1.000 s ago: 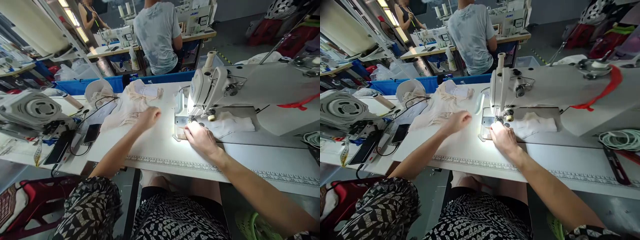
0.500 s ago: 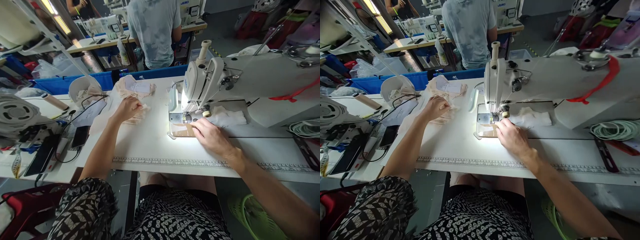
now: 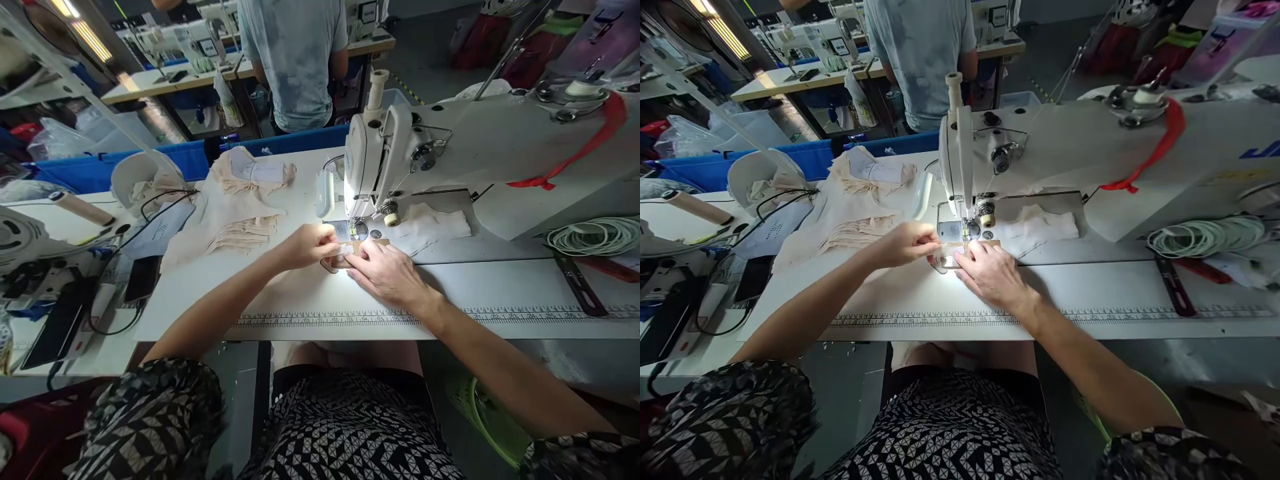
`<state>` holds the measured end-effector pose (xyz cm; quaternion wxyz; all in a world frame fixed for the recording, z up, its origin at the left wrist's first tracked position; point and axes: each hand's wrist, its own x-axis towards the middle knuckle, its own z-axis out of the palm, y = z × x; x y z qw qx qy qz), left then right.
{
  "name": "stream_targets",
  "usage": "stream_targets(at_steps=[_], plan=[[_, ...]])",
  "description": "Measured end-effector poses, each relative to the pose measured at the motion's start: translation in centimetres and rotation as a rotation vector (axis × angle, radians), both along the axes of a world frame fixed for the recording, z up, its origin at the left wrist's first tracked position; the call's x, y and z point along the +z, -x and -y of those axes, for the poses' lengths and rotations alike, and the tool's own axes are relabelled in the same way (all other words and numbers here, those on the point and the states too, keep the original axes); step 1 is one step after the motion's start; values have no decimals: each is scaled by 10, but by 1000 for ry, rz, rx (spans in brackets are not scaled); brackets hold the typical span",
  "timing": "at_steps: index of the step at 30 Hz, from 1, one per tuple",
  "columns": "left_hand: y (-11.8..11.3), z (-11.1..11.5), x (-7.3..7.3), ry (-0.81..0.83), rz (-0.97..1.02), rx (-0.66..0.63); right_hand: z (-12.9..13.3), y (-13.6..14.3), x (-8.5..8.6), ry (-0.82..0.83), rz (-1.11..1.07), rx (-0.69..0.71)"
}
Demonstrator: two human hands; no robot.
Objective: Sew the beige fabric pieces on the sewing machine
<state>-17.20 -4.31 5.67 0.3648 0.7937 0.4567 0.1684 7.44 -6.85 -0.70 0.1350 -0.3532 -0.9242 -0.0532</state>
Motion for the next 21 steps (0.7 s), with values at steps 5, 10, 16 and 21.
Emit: stream_targets(at_steps=[5, 10, 16, 21], plan=[[-25, -11, -32, 64, 23, 139, 1, 4, 0, -28, -7, -3], [-23, -19, -43, 49, -71, 180, 2, 3, 4, -35, -36, 6], [-28, -14, -36, 53, -193, 235, 3, -4, 9, 22, -100, 2], [-34, -9, -29, 58, -245, 261, 2, -9, 6, 11, -143, -26]])
